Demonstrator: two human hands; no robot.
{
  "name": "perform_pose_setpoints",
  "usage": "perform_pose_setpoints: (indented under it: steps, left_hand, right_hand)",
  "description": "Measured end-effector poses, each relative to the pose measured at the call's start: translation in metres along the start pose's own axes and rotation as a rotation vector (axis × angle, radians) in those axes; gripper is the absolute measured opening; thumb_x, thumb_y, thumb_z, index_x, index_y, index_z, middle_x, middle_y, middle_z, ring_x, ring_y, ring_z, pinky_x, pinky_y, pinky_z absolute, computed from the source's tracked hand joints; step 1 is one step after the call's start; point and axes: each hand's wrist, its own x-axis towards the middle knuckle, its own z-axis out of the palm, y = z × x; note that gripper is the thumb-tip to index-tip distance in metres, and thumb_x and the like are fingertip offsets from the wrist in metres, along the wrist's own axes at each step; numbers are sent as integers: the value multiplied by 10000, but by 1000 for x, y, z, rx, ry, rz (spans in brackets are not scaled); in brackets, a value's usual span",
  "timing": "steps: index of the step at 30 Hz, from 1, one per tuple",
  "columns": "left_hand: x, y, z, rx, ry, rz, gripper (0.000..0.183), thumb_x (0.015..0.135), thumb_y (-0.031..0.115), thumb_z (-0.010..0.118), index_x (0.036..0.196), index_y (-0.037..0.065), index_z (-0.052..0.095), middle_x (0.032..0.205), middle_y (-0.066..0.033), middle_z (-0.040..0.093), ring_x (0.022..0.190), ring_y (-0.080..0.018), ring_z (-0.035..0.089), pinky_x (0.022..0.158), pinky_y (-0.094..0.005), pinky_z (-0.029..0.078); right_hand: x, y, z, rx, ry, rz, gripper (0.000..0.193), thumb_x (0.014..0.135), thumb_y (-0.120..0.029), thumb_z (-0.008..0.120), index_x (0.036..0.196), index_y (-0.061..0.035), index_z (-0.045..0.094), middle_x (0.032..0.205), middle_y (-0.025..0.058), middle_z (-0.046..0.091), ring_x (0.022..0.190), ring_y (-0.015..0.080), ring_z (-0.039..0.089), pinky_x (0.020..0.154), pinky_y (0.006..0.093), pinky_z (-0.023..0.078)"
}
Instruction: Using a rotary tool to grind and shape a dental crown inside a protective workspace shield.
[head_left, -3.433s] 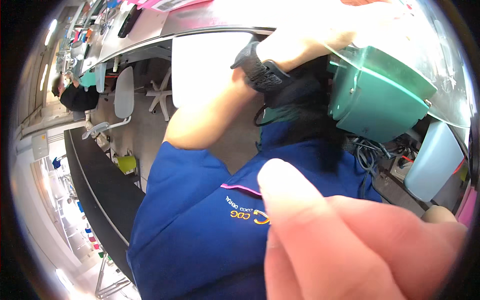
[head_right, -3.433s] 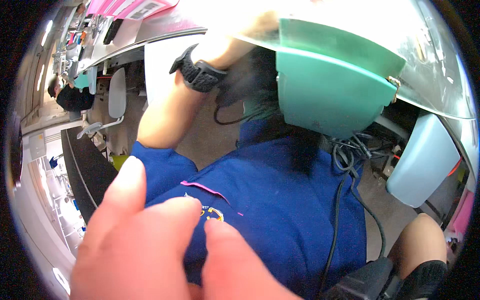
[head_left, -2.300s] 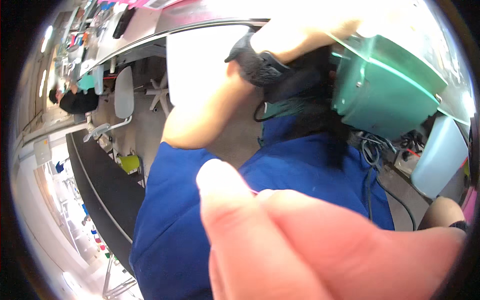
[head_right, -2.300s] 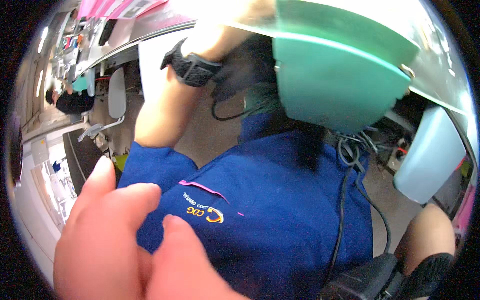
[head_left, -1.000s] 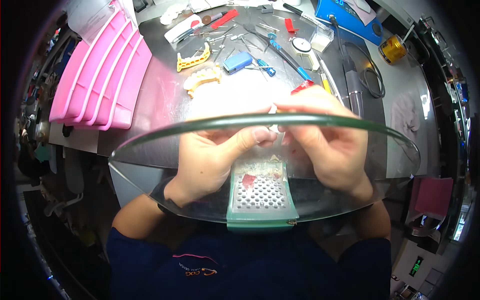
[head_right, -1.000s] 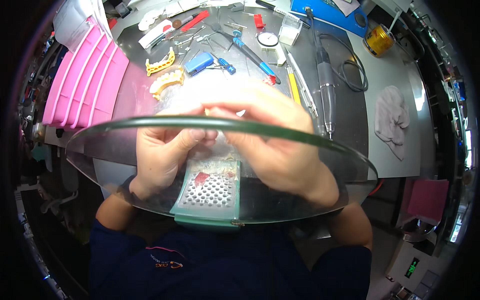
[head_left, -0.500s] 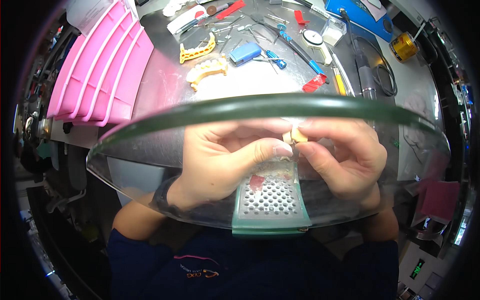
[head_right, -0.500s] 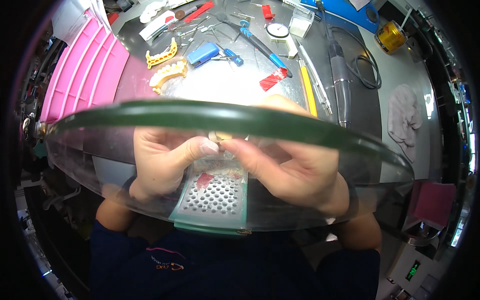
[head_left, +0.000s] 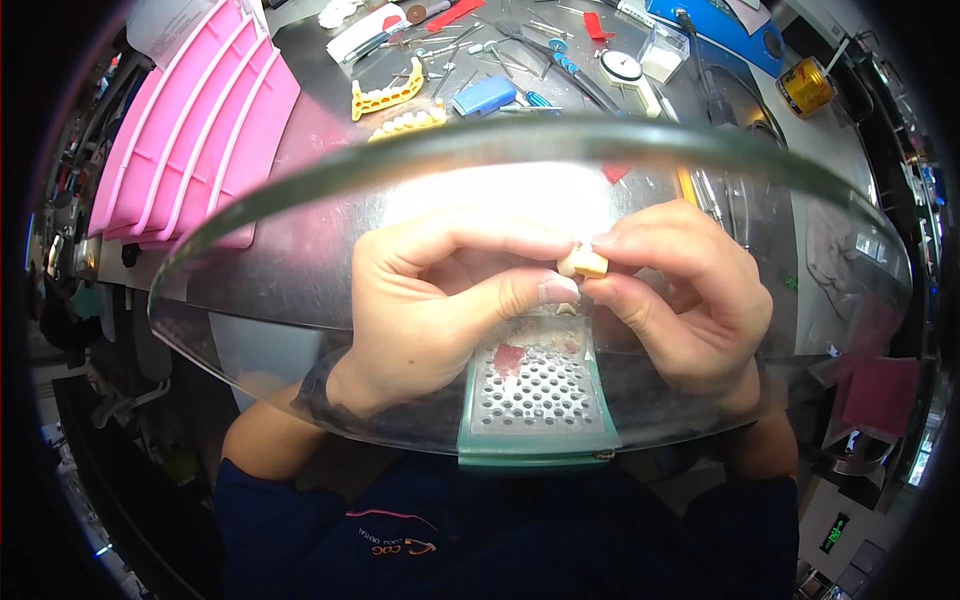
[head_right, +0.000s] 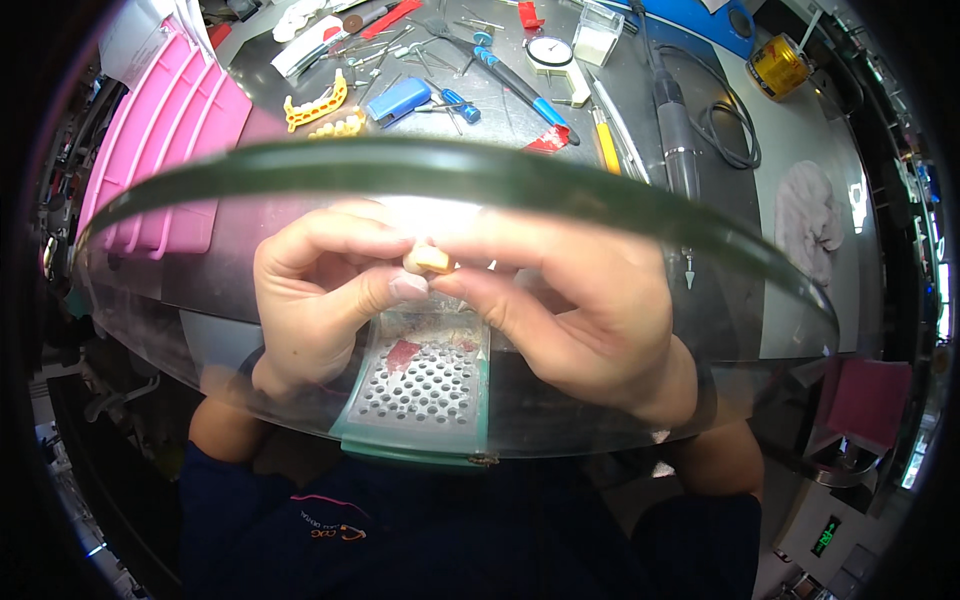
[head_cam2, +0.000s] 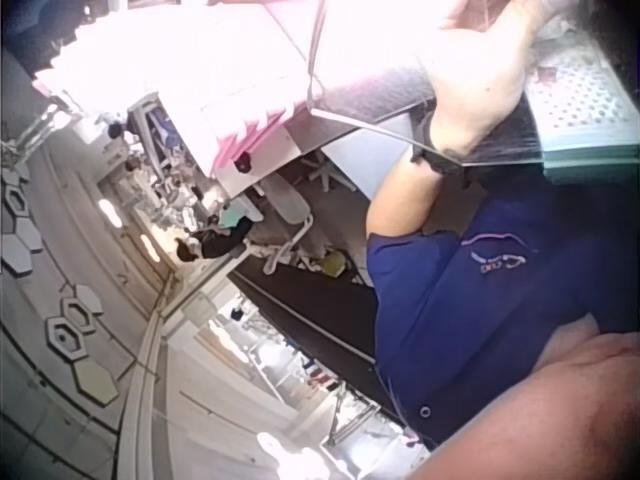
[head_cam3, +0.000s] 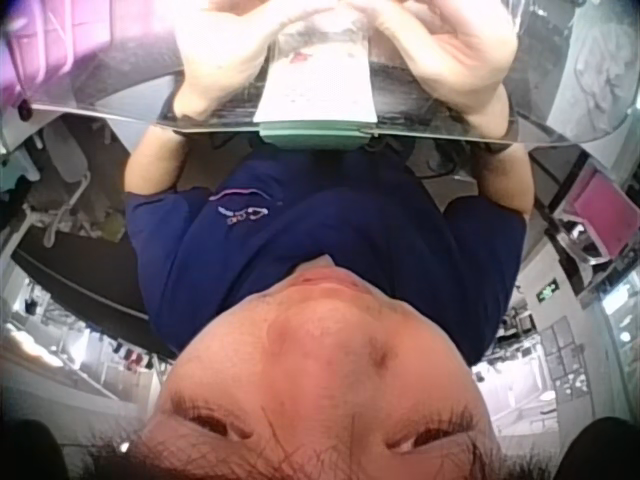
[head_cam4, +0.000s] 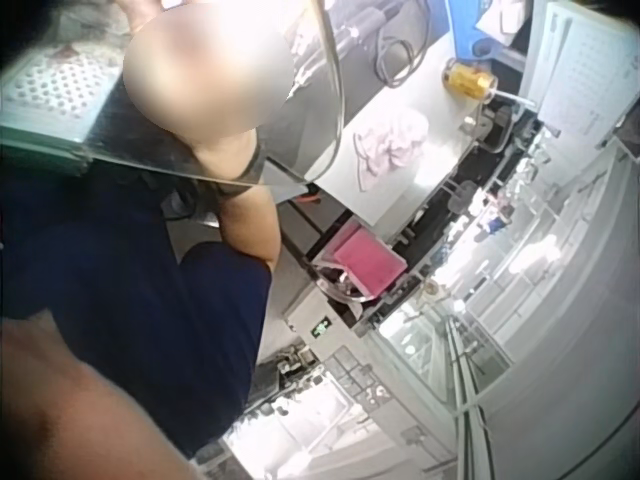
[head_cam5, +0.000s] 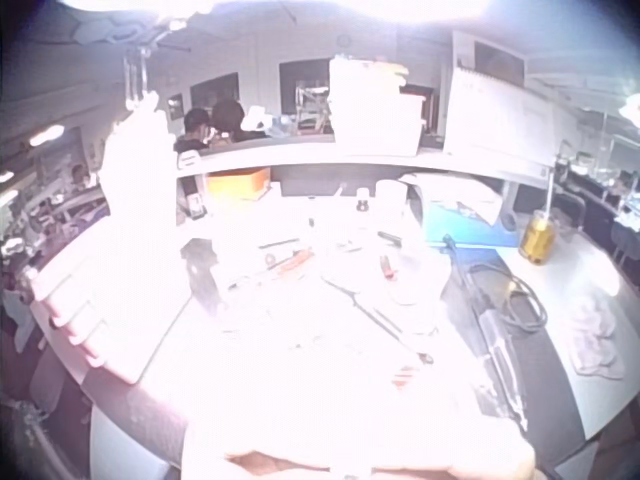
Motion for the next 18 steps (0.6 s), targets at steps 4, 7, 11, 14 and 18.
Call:
perform_pose_setpoints:
  steps: [4,7,11,14,18]
  left_hand:
    - [-4,-3,1,-32,44,23,230,762,-120,692,980,-61,647,1013,-155,667,931,-192,650,842,-322,527]
    - [-2,-3,1,-33,56,16,230,766,-124,687,985,-67,652,1019,-151,668,929,-193,655,837,-318,537]
    - [0,-2,6,-61,84,35,233,756,-136,681,977,-63,664,1012,-157,674,924,-205,660,835,-315,529]
    - [1,1,2,53,20,65,225,751,-137,682,961,-58,680,998,-165,684,926,-209,664,819,-305,528]
    - [-4,3,1,93,22,28,204,765,-126,676,956,-56,690,983,-164,693,918,-202,669,806,-292,530]
  right_hand:
    - [-3,-5,-2,-51,-4,62,202,789,51,682,981,63,620,891,162,652,795,214,626,712,297,491]
    - [-3,-3,-2,-35,-13,46,193,804,41,677,985,64,615,891,165,650,778,209,627,698,293,493]
    - [-4,1,9,33,53,28,171,832,38,657,992,67,607,883,157,644,755,182,621,677,270,490]
    - [-9,-3,15,109,102,127,128,857,38,635,976,68,602,870,144,633,728,151,609,651,243,483]
    - [-12,-5,18,122,125,167,90,872,31,624,950,66,597,857,131,620,699,127,597,619,222,478]
